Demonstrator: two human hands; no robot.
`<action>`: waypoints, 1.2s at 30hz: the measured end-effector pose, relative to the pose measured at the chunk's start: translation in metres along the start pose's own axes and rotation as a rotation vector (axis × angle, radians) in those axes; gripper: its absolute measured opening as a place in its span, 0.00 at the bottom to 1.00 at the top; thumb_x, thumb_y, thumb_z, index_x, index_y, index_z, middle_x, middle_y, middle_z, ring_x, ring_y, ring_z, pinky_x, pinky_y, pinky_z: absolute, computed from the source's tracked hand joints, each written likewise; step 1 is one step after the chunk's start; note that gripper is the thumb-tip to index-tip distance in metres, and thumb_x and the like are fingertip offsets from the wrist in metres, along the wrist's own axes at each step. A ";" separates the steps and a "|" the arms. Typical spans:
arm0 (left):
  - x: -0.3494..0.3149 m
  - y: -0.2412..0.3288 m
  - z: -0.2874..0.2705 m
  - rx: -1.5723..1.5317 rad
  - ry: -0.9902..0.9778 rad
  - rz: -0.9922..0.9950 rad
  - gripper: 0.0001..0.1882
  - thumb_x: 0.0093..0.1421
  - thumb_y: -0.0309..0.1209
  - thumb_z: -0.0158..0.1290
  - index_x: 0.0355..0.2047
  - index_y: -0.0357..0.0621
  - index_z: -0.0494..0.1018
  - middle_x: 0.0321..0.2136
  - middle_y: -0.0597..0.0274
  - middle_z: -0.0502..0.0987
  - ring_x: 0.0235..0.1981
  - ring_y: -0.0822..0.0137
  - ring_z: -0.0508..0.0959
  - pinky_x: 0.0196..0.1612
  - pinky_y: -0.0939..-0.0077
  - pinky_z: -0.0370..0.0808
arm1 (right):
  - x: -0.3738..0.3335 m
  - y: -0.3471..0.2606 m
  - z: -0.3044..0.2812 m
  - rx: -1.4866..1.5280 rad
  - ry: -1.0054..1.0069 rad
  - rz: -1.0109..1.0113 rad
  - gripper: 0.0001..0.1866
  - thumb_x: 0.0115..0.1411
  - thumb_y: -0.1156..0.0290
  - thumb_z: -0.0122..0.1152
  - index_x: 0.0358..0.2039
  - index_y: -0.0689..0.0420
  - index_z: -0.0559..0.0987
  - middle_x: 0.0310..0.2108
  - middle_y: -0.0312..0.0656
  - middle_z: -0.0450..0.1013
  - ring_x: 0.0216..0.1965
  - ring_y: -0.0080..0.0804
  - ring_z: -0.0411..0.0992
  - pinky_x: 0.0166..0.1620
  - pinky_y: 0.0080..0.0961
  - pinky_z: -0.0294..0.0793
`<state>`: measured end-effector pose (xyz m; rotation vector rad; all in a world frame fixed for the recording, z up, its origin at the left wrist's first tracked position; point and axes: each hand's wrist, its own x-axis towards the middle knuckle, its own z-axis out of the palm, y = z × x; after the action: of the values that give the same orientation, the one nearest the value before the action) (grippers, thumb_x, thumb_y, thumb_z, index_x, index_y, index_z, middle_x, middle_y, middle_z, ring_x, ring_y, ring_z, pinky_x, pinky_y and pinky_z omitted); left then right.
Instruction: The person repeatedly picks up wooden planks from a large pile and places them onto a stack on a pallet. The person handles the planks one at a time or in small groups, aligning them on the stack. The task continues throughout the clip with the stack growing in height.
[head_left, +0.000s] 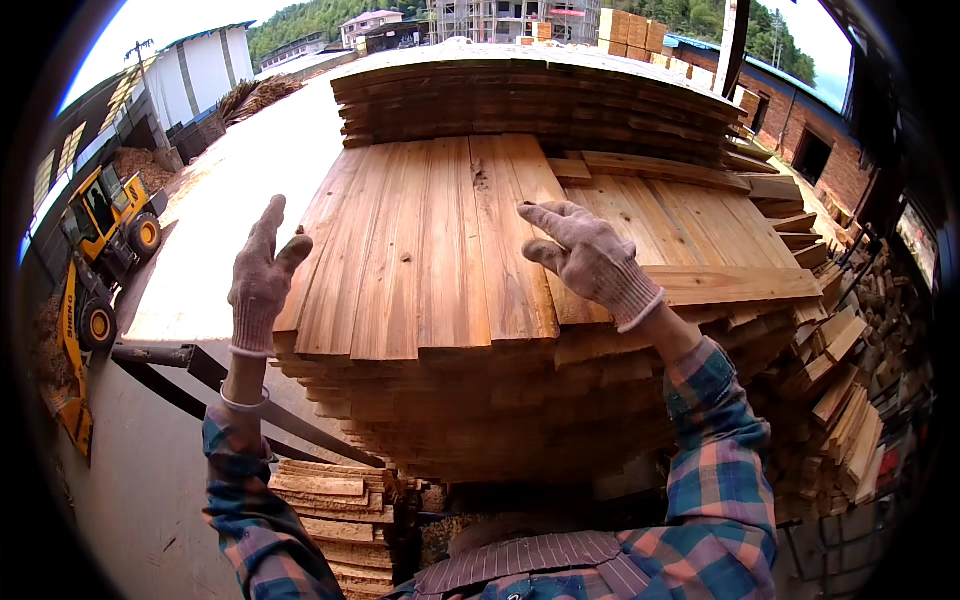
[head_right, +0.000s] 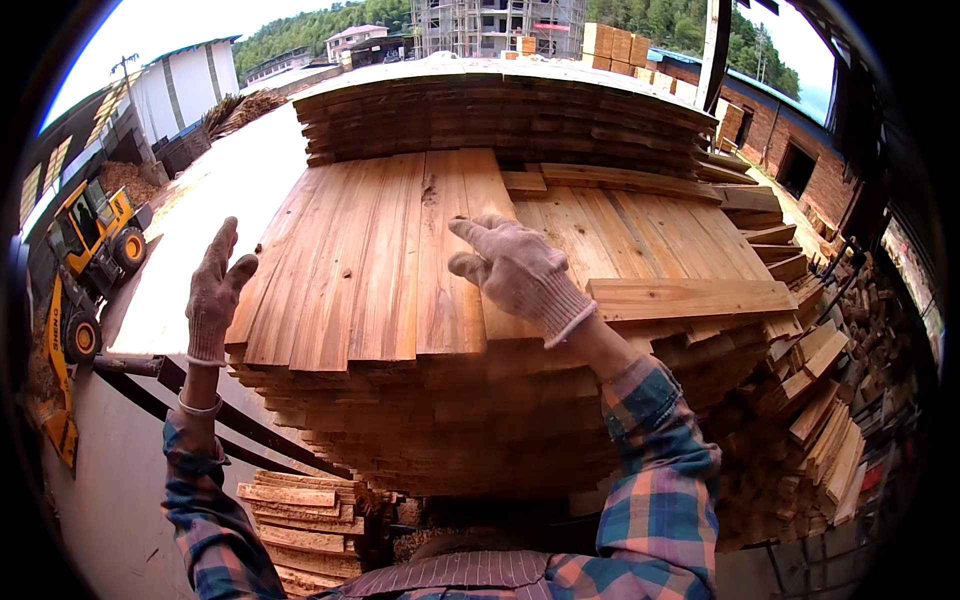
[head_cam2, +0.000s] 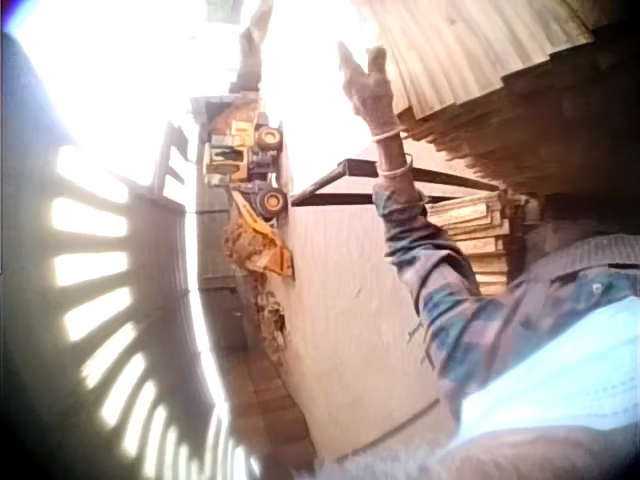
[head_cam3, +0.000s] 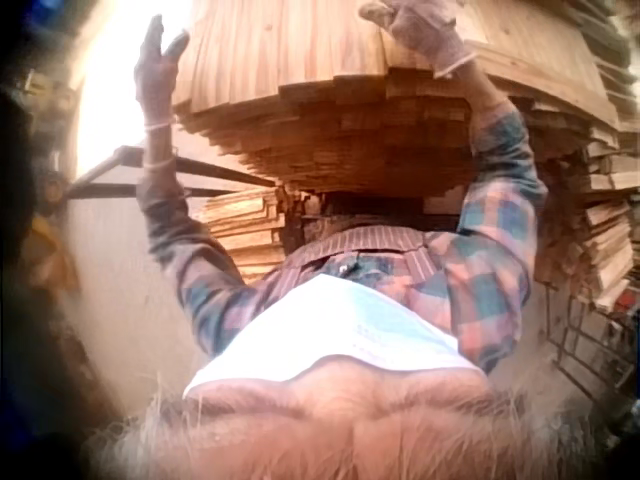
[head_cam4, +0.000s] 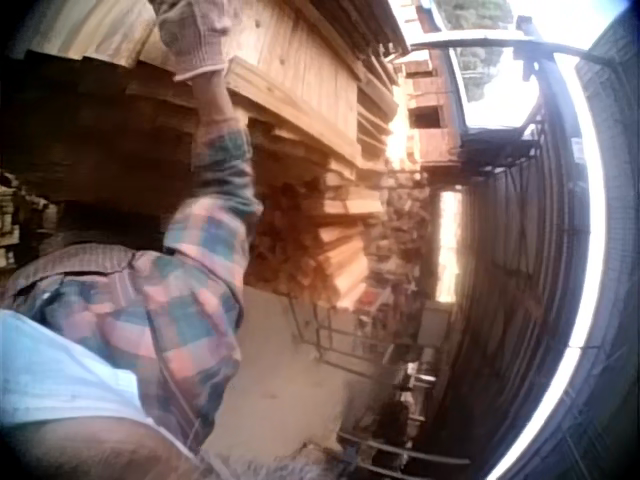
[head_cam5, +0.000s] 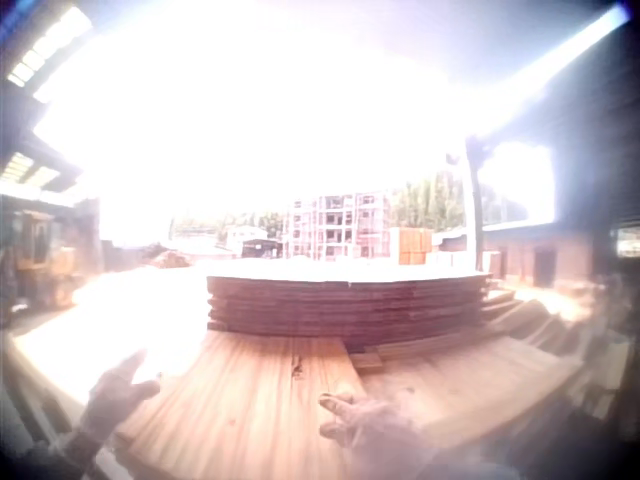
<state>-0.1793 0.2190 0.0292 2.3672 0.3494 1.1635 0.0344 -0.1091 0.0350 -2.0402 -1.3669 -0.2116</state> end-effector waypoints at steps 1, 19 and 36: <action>-0.020 0.033 0.014 -0.302 -0.089 0.007 0.38 0.58 0.45 0.55 0.61 0.32 0.58 0.58 0.42 0.64 0.61 0.50 0.64 0.62 0.61 0.65 | -0.036 -0.024 -0.008 -0.183 -0.011 -0.066 0.31 0.63 0.44 0.47 0.56 0.56 0.72 0.51 0.50 0.71 0.54 0.47 0.67 0.55 0.41 0.67; -0.081 0.086 0.069 0.462 -0.103 0.493 0.21 0.55 0.31 0.50 0.48 0.35 0.74 0.48 0.47 0.75 0.52 0.48 0.73 0.58 0.58 0.66 | -0.043 -0.031 0.066 -0.392 0.280 -0.326 0.19 0.54 0.53 0.55 0.37 0.54 0.79 0.34 0.46 0.74 0.41 0.41 0.70 0.46 0.38 0.64; -0.323 0.341 0.314 -1.122 -0.907 -0.440 0.37 0.54 0.44 0.62 0.55 0.28 0.66 0.43 0.49 0.75 0.38 0.61 0.77 0.42 0.67 0.76 | -0.500 0.105 -0.045 -0.476 -0.240 0.861 0.39 0.62 0.41 0.46 0.67 0.49 0.54 0.38 0.49 0.71 0.26 0.34 0.74 0.24 0.31 0.75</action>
<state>-0.1198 -0.3040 -0.1764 1.4373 -0.1071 -0.0628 -0.0842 -0.5423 -0.2132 -2.9323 -0.4627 0.1088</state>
